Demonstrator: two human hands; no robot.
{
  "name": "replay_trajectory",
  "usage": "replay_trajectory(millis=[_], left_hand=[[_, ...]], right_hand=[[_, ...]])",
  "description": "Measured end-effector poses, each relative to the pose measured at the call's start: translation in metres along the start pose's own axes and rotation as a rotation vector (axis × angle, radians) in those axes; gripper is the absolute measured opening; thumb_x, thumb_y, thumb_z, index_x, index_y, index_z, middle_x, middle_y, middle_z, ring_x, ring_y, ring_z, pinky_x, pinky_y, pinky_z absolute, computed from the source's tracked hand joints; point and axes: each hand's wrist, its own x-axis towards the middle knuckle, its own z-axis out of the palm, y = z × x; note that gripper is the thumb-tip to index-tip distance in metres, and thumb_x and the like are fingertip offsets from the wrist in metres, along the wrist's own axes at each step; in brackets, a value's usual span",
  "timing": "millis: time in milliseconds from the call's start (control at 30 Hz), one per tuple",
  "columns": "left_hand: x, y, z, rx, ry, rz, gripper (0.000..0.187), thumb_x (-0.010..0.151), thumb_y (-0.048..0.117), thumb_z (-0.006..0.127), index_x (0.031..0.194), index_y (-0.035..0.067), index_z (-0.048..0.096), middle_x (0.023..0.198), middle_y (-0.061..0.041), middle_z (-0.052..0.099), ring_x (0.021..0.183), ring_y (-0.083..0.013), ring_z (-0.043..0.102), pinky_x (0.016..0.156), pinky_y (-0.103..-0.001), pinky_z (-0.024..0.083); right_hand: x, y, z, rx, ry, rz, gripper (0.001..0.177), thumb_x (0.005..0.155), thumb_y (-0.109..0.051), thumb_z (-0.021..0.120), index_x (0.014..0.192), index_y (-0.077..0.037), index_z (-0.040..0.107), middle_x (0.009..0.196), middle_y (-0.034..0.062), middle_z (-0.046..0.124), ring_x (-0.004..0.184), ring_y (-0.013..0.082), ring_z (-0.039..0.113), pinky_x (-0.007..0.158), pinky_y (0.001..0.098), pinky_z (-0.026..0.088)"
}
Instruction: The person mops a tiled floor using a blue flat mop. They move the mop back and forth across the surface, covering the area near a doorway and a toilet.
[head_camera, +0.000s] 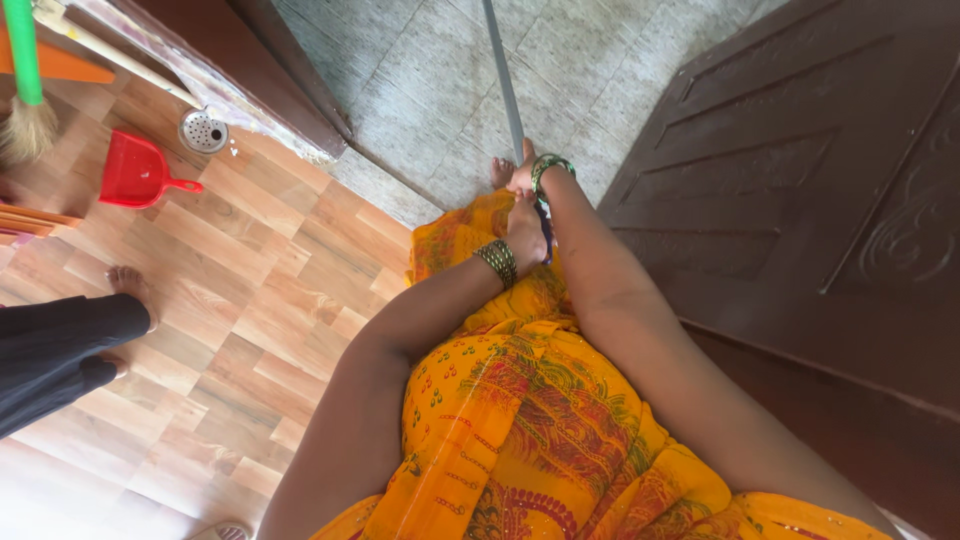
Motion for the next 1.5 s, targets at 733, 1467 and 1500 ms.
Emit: replay_trajectory(millis=[733, 1467, 1500], left_hand=[[0.100, 0.121, 0.246, -0.120, 0.019, 0.128, 0.034, 0.102, 0.046, 0.049, 0.089, 0.015, 0.054, 0.061, -0.004, 0.054, 0.046, -0.0189, 0.050, 0.041, -0.034, 0.037], [0.157, 0.193, 0.423, -0.320, 0.124, 0.197, 0.035, 0.099, 0.041, 0.058, 0.095, 0.008, 0.066, 0.082, -0.004, 0.065, 0.066, -0.0197, 0.062, 0.057, -0.035, 0.046], [0.162, 0.197, 0.431, -0.359, 0.093, 0.220, 0.035, 0.100, 0.041, 0.058, 0.098, 0.007, 0.065, 0.084, -0.005, 0.066, 0.069, -0.0205, 0.063, 0.058, -0.036, 0.047]], right_hand=[[0.110, -0.049, -0.258, -0.004, -0.058, -0.022, 0.115, 0.095, -0.007, 0.065, 0.160, -0.027, -0.028, 0.088, 0.0176, 0.075, 0.066, 0.0195, 0.069, 0.057, 0.0356, 0.054], [0.117, -0.102, -0.443, -0.367, -0.052, -0.129, 0.115, 0.092, -0.014, 0.072, 0.163, -0.018, -0.018, 0.096, 0.0161, 0.075, 0.076, 0.0213, 0.071, 0.068, 0.0375, 0.058], [0.120, -0.110, -0.454, -0.398, -0.054, -0.119, 0.114, 0.092, -0.016, 0.071, 0.163, -0.018, -0.019, 0.097, 0.0156, 0.075, 0.076, 0.0215, 0.072, 0.069, 0.0378, 0.057]])
